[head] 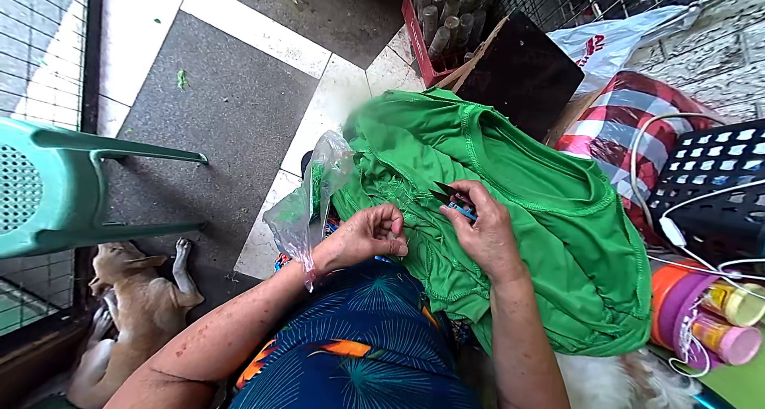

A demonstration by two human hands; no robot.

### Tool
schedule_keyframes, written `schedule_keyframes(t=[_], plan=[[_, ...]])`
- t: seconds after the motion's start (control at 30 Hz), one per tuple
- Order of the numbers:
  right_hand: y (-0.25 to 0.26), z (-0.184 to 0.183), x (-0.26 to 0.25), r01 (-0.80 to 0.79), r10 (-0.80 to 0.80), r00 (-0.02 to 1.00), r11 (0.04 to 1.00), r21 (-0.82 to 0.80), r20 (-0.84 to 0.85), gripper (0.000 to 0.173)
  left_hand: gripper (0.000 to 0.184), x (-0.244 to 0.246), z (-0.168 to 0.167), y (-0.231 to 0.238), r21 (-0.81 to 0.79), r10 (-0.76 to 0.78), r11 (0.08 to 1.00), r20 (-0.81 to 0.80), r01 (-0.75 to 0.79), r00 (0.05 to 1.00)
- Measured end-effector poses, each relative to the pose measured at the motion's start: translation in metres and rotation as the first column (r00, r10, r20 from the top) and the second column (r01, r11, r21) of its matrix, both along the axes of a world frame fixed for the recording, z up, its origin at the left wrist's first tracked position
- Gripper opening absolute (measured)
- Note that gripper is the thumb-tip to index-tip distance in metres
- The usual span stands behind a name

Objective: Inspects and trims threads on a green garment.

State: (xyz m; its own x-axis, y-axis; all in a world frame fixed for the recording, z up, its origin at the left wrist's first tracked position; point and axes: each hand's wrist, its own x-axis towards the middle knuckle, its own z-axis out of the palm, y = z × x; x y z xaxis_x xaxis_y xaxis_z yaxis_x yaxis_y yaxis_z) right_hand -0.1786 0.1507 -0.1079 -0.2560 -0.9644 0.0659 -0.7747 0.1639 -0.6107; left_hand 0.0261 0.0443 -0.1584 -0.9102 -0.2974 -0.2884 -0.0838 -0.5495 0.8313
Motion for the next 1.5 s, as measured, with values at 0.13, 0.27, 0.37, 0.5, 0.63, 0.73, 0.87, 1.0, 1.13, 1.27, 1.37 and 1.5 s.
schedule_keyframes(t=[0.13,0.27,0.37,0.5,0.63,0.73,0.87,1.0,1.13,1.27,1.37,1.5], plan=[[-0.003,0.005,0.006,-0.025,0.028,0.993,0.999,0.034,-0.111,0.044,0.02,0.002,0.007,-0.001,-0.095,-0.016,0.995,0.099,0.026,0.995],[-0.017,0.027,0.026,0.004,-0.007,0.998,0.998,-0.055,-0.056,0.031,0.018,-0.007,0.03,0.002,-0.372,-0.307,0.87,0.104,0.323,0.946],[-0.043,0.042,0.044,-0.011,0.01,0.998,1.0,0.012,0.056,0.047,0.017,-0.015,0.05,0.008,-0.447,-0.458,0.784,0.049,0.43,0.888],[-0.08,0.03,0.065,-0.069,0.083,0.996,0.925,0.375,-0.019,0.081,0.012,-0.009,0.067,0.009,-0.499,-0.539,0.727,0.012,0.472,0.842],[-0.084,0.005,0.064,-0.102,0.13,0.991,0.886,0.453,-0.032,0.025,0.007,0.019,0.062,-0.006,-0.724,-0.27,0.643,0.092,0.25,0.958],[-0.076,0.015,0.055,-0.099,0.09,0.995,0.918,0.384,0.044,0.018,0.007,0.04,0.042,-0.024,-0.871,0.157,0.428,0.334,0.241,0.929],[-0.071,0.017,0.052,-0.114,0.102,0.993,0.913,0.392,0.052,0.016,0.032,0.045,0.03,-0.046,-0.773,0.304,0.441,0.607,0.456,0.734],[-0.069,0.007,0.048,-0.1,0.072,0.993,0.93,0.355,0.091,0.012,0.039,0.047,0.035,-0.051,-0.761,0.282,0.494,0.598,0.42,0.751],[-0.067,0.01,0.044,-0.087,0.029,0.983,0.944,0.317,0.181,0.024,0.031,0.054,0.024,-0.052,-0.846,0.235,0.437,0.433,0.304,0.87],[-0.046,0.043,0.015,0.048,-0.089,0.974,0.98,0.193,0.207,0.038,0.027,0.052,0.028,-0.048,-0.822,0.149,0.517,0.361,0.238,0.921],[-0.017,0.059,-0.011,0.191,-0.201,0.977,0.973,0.13,0.07,0.02,0.03,0.051,0.021,-0.048,-0.827,0.078,0.483,0.367,0.287,0.927],[0.008,0.045,-0.021,0.079,-0.072,0.996,0.981,0.176,-0.046,0.014,0.023,0.044,0.013,-0.045,-0.834,0.078,0.476,0.357,0.28,0.931]])
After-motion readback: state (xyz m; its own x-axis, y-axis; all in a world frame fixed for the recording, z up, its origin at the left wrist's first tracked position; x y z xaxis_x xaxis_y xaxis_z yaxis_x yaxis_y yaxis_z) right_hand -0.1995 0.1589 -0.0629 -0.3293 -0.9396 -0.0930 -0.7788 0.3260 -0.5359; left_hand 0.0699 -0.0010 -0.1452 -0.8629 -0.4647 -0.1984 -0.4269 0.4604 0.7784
